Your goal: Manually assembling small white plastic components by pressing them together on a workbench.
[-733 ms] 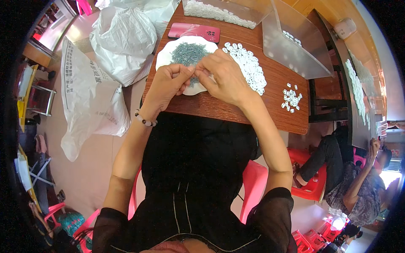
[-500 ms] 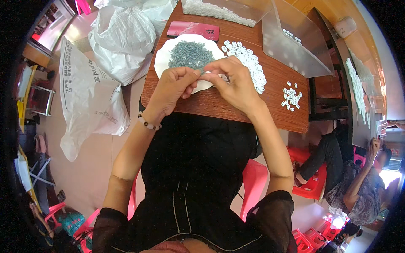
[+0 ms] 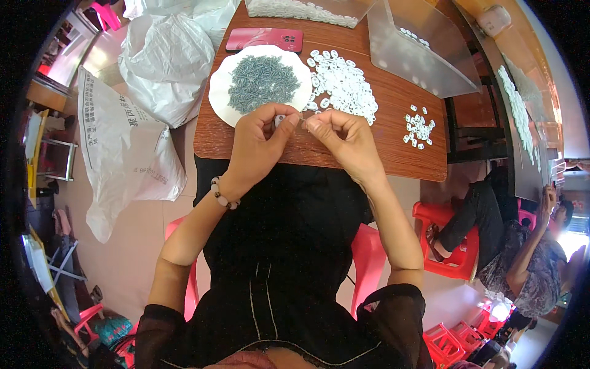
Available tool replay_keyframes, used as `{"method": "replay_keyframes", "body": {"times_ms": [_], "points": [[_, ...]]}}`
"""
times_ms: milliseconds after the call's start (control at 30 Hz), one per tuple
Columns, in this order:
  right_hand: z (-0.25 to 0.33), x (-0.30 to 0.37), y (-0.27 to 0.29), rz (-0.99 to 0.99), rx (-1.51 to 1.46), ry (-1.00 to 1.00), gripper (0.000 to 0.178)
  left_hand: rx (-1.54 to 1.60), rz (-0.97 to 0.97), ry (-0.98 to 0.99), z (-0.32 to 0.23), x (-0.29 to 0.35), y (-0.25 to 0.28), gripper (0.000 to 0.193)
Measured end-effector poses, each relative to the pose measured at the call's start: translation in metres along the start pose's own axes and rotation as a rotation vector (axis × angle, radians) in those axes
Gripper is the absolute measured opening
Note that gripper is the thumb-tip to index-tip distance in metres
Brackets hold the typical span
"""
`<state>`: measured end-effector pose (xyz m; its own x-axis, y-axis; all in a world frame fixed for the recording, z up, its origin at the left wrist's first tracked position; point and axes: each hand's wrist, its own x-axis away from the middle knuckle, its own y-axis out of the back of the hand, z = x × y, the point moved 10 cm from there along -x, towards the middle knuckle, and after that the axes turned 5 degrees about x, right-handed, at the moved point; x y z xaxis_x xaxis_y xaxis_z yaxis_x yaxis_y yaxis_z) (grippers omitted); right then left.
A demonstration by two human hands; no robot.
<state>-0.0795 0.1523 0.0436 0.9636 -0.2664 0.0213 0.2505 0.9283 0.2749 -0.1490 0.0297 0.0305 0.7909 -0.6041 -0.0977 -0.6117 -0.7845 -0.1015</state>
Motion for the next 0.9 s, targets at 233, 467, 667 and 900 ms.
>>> {"method": "replay_keyframes", "body": {"times_ms": [233,467,667,900], "points": [[-0.007,-0.007,-0.005,-0.029,-0.065,-0.037,0.02,-0.254,-0.123,-0.406,-0.039,0.008,0.003,0.006],[0.01,-0.017,-0.007,-0.109,0.146,0.105,0.013,-0.208,-0.115,-0.229,-0.025,0.001,0.012,0.009],[0.065,-0.021,-0.018,-0.137,0.568,0.489,0.009,0.383,-0.084,0.191,0.025,-0.012,0.026,0.02],[0.039,-0.068,-0.022,-0.09,0.751,0.488,0.013,0.441,-0.044,0.197,0.024,-0.013,0.024,0.017]]}}
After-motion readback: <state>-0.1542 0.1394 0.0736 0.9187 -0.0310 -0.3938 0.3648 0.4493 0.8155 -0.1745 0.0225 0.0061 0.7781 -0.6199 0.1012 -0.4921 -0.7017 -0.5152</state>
